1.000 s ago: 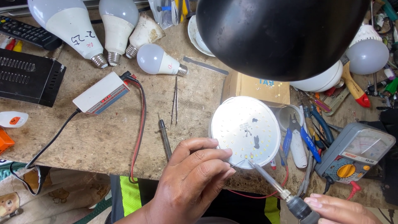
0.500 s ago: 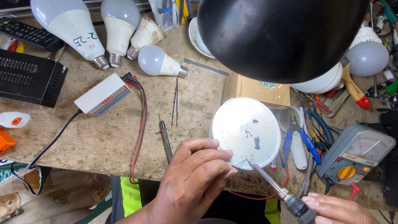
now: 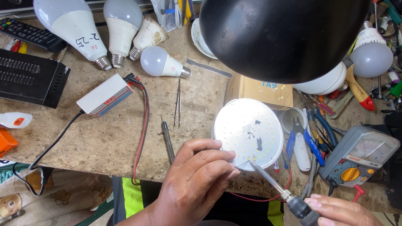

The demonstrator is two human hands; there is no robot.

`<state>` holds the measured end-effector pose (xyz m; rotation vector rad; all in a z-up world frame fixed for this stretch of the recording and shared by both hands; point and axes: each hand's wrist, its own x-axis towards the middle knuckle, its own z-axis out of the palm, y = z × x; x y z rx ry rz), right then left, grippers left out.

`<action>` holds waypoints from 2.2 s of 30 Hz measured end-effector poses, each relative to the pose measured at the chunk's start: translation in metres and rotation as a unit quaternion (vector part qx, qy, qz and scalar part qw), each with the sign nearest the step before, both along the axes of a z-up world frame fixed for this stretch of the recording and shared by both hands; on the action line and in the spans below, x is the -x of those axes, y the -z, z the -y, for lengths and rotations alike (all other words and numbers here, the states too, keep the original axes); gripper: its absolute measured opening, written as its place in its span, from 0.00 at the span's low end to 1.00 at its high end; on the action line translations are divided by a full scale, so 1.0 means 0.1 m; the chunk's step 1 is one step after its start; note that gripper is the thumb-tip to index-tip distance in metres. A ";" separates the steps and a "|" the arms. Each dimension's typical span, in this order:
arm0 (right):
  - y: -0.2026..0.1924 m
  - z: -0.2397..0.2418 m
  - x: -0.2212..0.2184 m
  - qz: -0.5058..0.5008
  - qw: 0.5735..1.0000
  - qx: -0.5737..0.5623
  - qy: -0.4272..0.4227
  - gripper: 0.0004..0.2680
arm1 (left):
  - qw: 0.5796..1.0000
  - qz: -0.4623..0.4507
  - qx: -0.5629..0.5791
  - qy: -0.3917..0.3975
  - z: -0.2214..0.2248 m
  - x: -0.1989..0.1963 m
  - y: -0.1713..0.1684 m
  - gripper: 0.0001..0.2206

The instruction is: Testing and soldering an LED panel on a workbench

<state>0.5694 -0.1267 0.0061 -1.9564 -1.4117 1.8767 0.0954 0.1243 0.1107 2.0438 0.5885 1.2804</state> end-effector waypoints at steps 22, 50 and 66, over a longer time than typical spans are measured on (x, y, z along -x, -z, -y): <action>-0.14 0.28 -0.06 0.339 0.846 -0.380 0.156 0.18 | 0.976 -0.012 0.112 0.187 0.80 -0.26 0.45 0.10; 0.36 -0.01 -0.11 -0.047 0.598 -0.470 0.648 0.17 | 0.909 0.082 0.277 -0.300 0.99 -0.09 0.56 0.10; -1.28 -1.44 2.29 0.097 0.889 -0.420 0.155 0.44 | 0.883 -0.053 0.280 -0.372 0.68 0.64 0.62 0.09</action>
